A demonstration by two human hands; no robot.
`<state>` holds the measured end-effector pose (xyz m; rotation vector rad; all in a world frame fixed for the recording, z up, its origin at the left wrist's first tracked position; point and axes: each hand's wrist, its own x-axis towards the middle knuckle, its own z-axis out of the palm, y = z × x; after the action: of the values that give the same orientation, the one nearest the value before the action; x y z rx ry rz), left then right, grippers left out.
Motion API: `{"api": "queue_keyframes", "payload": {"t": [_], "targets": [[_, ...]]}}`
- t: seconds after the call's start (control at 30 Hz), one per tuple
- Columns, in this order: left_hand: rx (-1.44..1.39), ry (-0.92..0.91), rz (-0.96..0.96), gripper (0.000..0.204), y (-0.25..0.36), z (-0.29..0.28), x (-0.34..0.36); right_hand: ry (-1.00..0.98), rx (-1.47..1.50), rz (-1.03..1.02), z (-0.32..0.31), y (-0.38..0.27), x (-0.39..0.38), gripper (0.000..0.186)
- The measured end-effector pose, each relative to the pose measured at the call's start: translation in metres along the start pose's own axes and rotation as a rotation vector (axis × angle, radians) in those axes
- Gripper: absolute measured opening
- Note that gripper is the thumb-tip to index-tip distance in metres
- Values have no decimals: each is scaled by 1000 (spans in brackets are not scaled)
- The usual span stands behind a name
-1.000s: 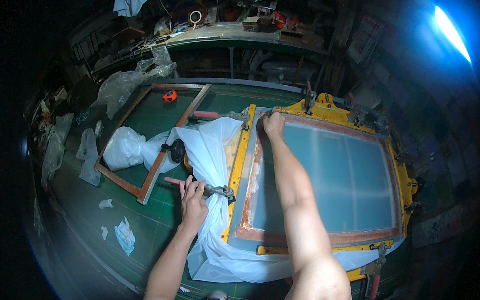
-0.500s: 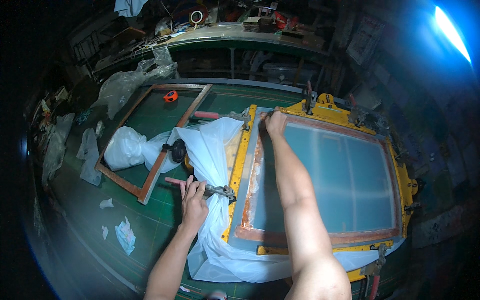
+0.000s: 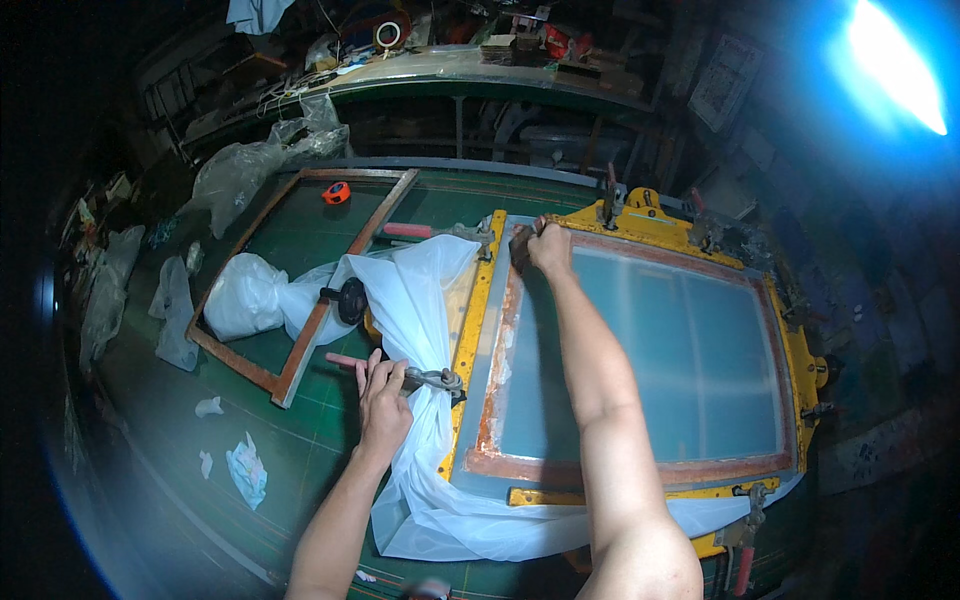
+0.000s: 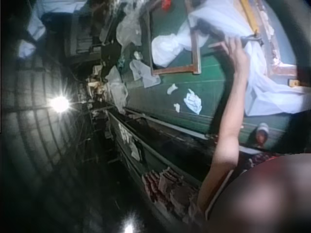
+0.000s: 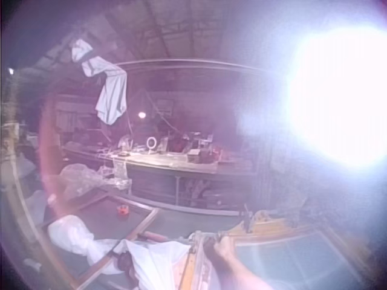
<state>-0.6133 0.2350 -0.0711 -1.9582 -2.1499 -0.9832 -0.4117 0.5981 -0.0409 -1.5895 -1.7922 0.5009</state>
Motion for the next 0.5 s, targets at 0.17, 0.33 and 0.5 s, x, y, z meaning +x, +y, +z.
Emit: {"api": "queue_keyframes", "payload": {"t": [0.17, 0.33, 0.5], "targets": [[-14, 9, 10, 48, 0, 0, 0, -61, 161, 130, 16, 6, -19, 22], [-16, 5, 8, 47, 0, -1, -1, -32, 43, 16, 11, -1, -32, 22], [-5, 3, 2, 46, -1, 0, 1, -22, 32, -14, 6, -7, -43, 21]]}}
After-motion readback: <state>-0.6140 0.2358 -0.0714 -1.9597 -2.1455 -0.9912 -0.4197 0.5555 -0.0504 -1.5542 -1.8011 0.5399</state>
